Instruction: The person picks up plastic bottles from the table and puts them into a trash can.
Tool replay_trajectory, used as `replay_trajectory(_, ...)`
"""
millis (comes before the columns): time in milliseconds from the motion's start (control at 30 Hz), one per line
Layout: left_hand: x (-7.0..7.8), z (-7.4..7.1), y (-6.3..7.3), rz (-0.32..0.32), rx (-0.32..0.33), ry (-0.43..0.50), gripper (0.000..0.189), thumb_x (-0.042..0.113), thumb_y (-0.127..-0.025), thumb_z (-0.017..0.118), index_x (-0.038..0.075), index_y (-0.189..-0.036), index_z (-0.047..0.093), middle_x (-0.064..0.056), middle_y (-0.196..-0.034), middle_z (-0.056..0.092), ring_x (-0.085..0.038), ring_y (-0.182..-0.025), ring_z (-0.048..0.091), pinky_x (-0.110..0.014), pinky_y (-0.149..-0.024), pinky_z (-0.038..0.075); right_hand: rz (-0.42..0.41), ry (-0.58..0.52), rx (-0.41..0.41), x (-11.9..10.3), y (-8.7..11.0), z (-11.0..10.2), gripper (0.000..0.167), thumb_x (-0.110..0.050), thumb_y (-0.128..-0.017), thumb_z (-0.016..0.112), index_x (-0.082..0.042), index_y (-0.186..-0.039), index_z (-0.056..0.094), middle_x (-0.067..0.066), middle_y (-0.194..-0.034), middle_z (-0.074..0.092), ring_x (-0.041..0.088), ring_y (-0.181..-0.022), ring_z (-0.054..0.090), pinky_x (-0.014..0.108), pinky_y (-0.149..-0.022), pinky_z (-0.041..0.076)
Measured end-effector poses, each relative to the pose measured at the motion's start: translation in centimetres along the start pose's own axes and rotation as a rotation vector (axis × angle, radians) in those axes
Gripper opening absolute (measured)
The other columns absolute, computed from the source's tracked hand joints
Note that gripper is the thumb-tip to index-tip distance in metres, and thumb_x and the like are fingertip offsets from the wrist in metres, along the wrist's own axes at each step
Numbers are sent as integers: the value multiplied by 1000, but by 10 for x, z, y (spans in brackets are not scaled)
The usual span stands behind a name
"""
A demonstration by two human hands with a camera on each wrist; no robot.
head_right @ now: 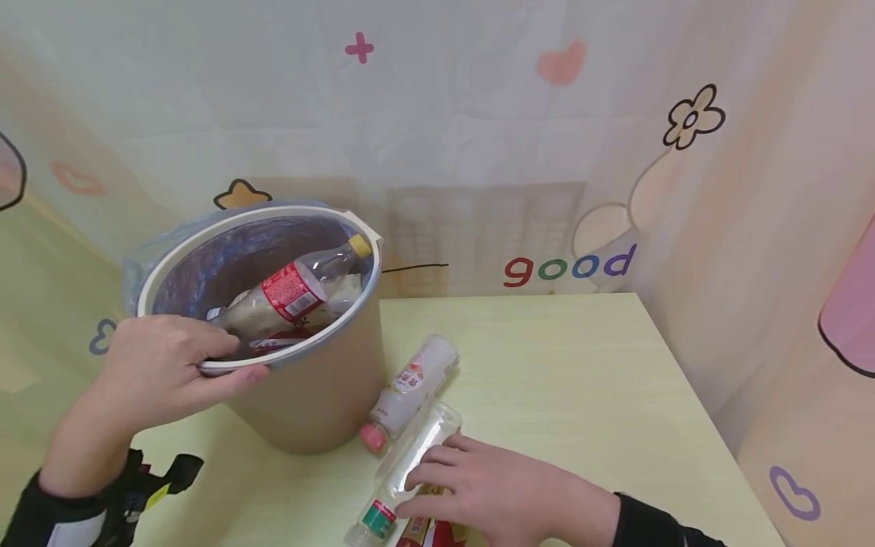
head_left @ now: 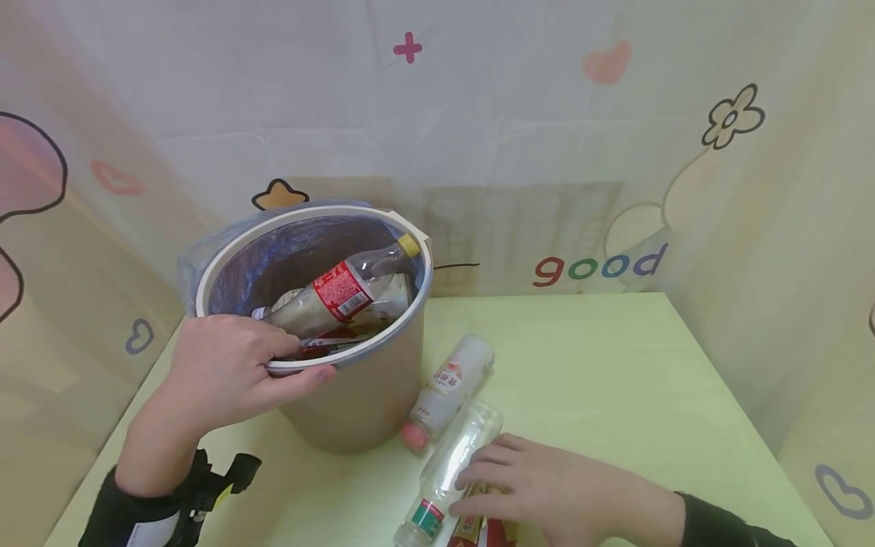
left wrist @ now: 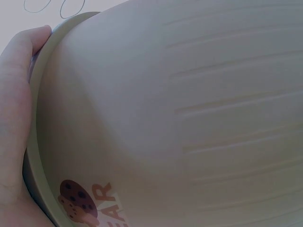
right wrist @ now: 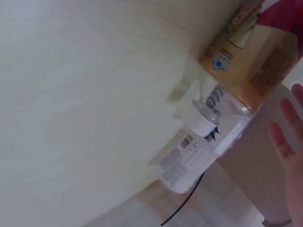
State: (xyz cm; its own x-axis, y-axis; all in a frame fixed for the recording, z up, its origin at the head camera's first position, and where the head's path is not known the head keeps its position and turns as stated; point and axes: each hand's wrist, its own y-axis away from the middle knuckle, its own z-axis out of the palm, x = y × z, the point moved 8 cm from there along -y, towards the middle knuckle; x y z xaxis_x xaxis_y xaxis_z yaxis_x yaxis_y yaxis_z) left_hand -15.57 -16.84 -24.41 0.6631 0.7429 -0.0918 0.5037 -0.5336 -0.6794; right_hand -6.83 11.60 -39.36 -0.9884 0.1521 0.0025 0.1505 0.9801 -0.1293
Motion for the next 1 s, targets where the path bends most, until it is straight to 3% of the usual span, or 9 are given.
replay_trajectory(100,0,0,0,4,1,-2,68,90,-99,33,39,-56,43,23,-54,33,1,-49,25,-27,-45,15,-3,-26,1,-1,1,8,59,-60,-110,56,-26,-158,53,-5,-150,58,14,-141,52,39,-117,44)
replay_trajectory(300,0,0,0,3,2,-3,68,90,-99,33,39,-56,43,23,-54,33,1,-49,26,-27,-45,15,-8,31,18,-7,0,18,45,-49,-114,57,-30,-155,56,-9,-148,59,10,-140,51,36,-118,42)
replay_trajectory(467,0,0,1,1,-2,-3,69,90,-99,33,38,-56,43,23,-54,34,1,-49,26,-27,-45,15,27,44,14,-10,1,23,40,-50,-116,50,-36,-153,57,-14,-148,58,9,-139,49,34,-118,40)
replay_trajectory(667,0,1,0,1,-2,0,69,90,-99,34,37,-56,41,22,-55,34,0,-50,26,-27,-45,15,-3,46,35,-12,1,26,36,-44,-117,52,-35,-150,58,-13,-146,59,11,-136,50,33,-116,42)
replay_trajectory(1000,-1,2,1,-7,-24,2,69,90,-99,33,38,-56,42,22,-55,35,1,-50,26,-27,-45,16,21,3,2,-6,6,38,27,-43,-116,54,-34,-140,64,-14,-133,59,7,-125,52,28,-112,42)
